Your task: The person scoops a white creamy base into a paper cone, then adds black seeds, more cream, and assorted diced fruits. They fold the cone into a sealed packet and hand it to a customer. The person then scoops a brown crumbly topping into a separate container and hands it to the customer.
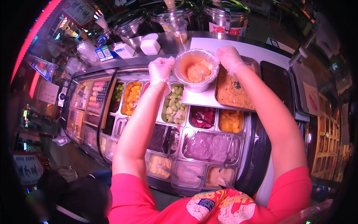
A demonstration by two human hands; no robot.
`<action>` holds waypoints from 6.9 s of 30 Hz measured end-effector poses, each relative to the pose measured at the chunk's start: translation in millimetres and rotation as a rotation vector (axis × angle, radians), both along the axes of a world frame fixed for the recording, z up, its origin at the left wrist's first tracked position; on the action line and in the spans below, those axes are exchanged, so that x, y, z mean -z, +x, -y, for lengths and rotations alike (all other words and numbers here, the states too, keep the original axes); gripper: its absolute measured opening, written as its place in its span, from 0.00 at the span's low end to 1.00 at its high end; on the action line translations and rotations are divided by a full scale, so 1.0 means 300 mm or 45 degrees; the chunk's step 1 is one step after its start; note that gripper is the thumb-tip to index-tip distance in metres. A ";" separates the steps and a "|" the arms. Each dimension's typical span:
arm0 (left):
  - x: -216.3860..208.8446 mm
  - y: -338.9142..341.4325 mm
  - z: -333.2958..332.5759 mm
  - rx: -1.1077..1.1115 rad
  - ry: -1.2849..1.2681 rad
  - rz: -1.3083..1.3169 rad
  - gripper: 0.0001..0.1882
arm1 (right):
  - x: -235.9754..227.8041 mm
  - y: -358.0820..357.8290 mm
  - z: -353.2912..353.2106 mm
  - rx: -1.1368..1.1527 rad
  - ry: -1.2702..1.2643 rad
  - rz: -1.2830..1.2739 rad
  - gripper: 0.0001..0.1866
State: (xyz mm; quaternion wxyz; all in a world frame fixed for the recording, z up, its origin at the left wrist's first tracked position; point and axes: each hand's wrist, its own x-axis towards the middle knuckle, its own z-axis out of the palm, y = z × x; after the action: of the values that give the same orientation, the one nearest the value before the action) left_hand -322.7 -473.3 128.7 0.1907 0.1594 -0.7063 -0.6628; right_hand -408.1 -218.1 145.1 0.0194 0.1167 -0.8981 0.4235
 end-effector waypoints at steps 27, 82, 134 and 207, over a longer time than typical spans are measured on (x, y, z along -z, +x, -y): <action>-0.204 0.044 -0.043 0.263 0.246 -0.014 0.11 | -0.232 0.162 -0.024 -0.173 -0.621 0.605 0.07; -0.079 2.326 0.348 -0.887 -0.020 -0.073 0.13 | -0.058 1.792 -0.056 -1.098 -1.824 2.217 0.38; 0.140 1.646 -0.785 -0.509 0.461 -0.106 0.16 | 0.000 2.054 -0.421 -0.791 -0.551 0.023 0.06; 0.000 1.967 -1.420 1.562 0.663 -0.097 0.10 | 0.049 2.088 -1.123 0.413 -2.038 0.465 0.20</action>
State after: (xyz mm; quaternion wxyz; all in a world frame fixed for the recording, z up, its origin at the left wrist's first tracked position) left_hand 267.4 -47.2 128.8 -0.2407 -0.2538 -0.4786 -0.8054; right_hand 218.4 118.9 130.3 0.0114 -0.1334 -0.3207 0.9377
